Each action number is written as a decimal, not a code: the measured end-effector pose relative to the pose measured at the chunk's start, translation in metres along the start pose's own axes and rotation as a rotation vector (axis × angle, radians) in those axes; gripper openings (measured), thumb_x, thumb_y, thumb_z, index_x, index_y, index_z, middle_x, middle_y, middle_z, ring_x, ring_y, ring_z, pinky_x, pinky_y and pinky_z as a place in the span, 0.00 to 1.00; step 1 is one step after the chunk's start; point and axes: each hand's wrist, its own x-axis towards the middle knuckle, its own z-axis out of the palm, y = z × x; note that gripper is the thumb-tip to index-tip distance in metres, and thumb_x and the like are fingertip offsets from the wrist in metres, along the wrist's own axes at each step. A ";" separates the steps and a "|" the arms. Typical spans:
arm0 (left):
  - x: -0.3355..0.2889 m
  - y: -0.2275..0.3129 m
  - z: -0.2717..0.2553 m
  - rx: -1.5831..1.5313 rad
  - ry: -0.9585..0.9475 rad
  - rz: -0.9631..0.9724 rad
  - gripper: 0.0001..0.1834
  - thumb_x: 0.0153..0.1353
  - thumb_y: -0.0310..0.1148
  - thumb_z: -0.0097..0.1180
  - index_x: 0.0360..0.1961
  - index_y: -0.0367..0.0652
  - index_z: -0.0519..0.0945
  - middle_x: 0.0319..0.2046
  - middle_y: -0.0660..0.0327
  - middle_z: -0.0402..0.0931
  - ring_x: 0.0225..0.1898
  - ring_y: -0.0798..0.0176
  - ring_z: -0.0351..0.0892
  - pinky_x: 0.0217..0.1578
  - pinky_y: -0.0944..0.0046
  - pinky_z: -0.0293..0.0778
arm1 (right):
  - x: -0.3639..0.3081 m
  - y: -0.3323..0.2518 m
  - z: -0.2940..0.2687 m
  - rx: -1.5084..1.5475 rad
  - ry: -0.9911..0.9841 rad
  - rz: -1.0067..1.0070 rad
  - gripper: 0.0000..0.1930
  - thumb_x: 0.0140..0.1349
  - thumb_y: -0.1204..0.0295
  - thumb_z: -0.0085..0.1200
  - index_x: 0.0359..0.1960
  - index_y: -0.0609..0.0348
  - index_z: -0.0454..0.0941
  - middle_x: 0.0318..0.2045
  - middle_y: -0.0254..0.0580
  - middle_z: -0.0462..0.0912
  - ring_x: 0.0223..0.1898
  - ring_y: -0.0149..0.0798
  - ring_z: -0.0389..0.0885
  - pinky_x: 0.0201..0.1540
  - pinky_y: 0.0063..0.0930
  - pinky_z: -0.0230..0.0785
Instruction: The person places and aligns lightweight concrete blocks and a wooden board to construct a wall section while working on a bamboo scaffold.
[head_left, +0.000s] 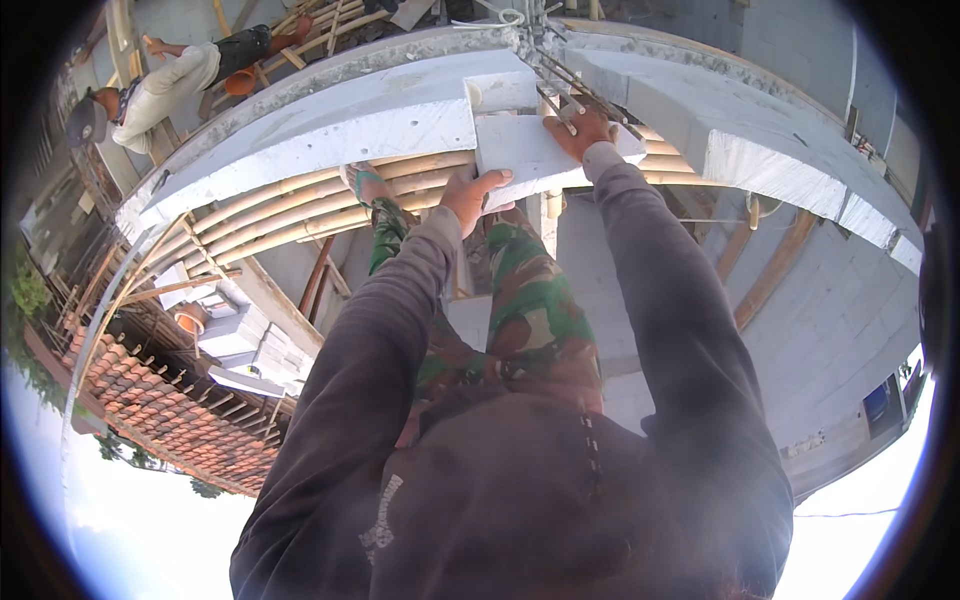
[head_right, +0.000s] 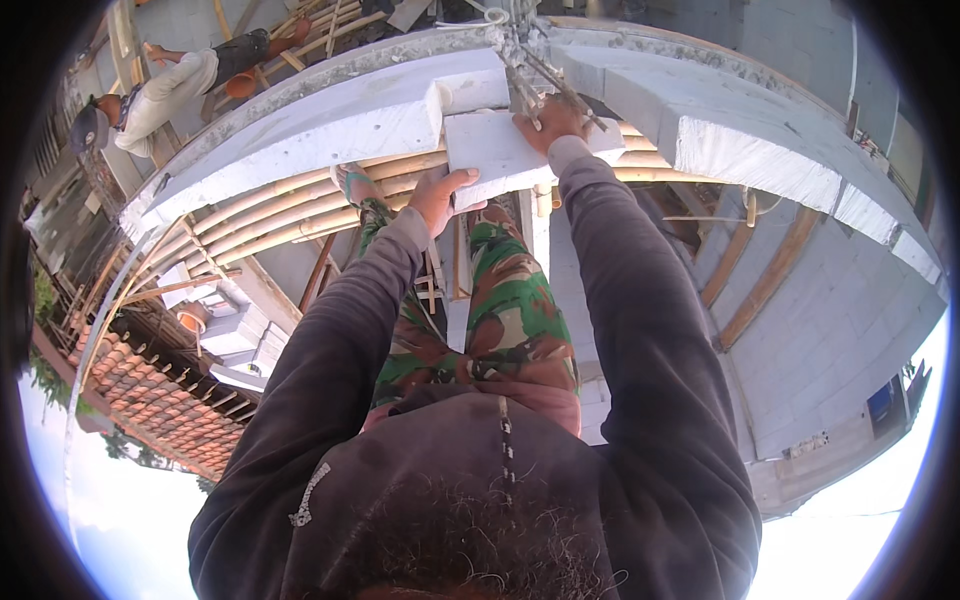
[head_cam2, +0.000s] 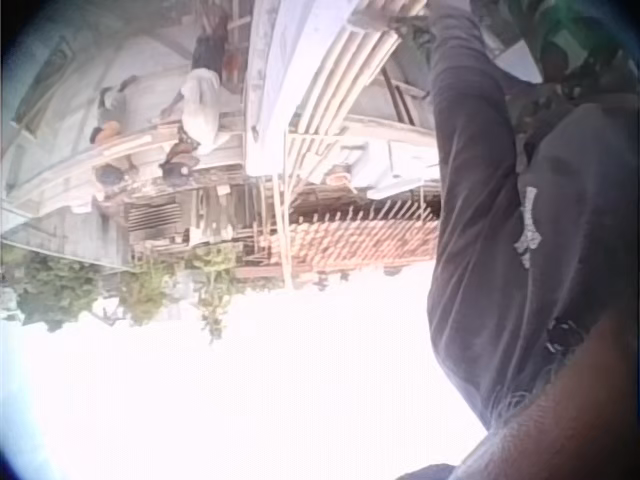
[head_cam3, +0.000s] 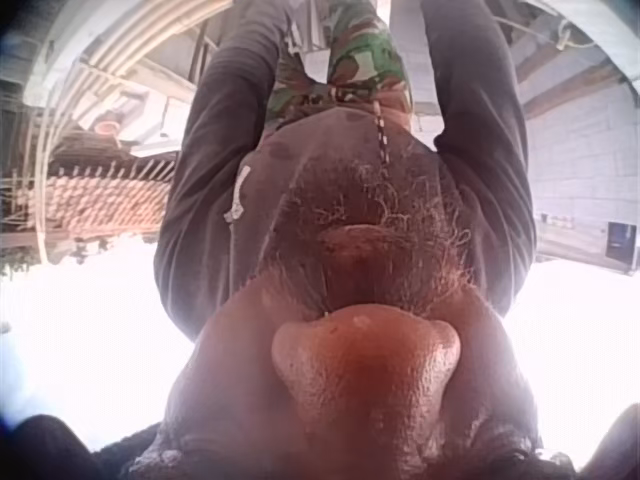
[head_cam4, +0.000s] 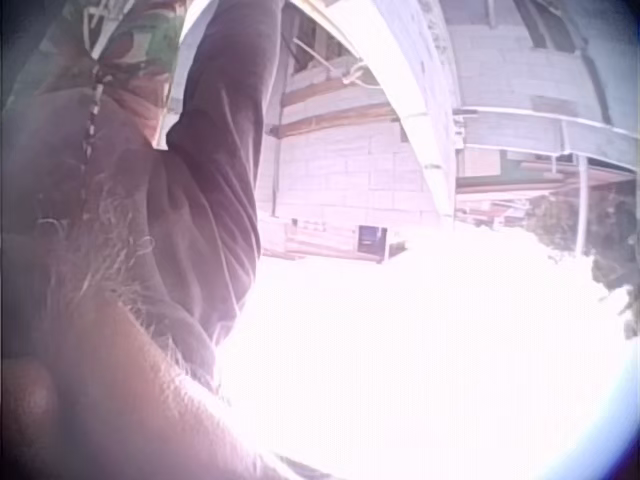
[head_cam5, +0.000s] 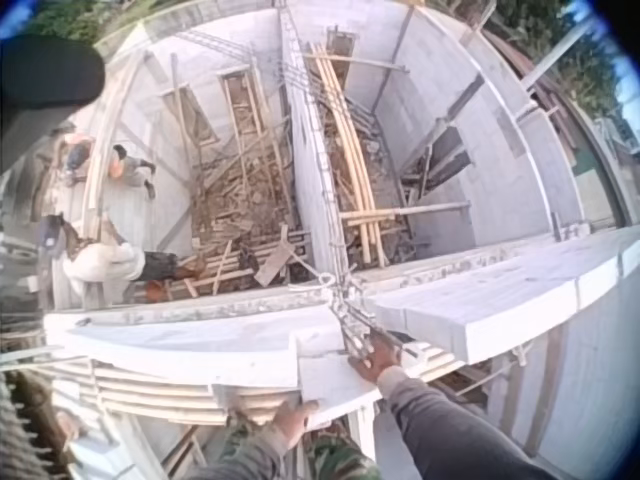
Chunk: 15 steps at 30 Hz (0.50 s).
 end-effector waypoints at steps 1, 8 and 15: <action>-0.006 -0.003 0.003 0.004 0.004 -0.001 0.34 0.61 0.42 0.68 0.63 0.32 0.75 0.56 0.51 0.80 0.56 0.52 0.83 0.53 0.49 0.85 | -0.006 0.000 -0.006 0.041 -0.106 0.043 0.41 0.54 0.42 0.65 0.67 0.50 0.78 0.70 0.57 0.73 0.73 0.55 0.69 0.72 0.69 0.58; -0.072 -0.012 0.016 0.007 -0.008 -0.031 0.32 0.60 0.39 0.69 0.61 0.32 0.75 0.54 0.52 0.81 0.54 0.54 0.84 0.48 0.54 0.87 | -0.117 0.010 -0.012 0.127 -0.124 0.006 0.50 0.48 0.50 0.69 0.75 0.53 0.66 0.77 0.55 0.61 0.79 0.58 0.57 0.75 0.73 0.47; -0.157 0.014 0.013 0.093 -0.084 -0.010 0.34 0.65 0.37 0.65 0.68 0.32 0.71 0.59 0.51 0.78 0.59 0.53 0.82 0.53 0.50 0.85 | -0.277 0.003 -0.053 0.234 0.070 -0.298 0.50 0.50 0.60 0.68 0.78 0.55 0.60 0.78 0.60 0.56 0.80 0.60 0.49 0.80 0.59 0.43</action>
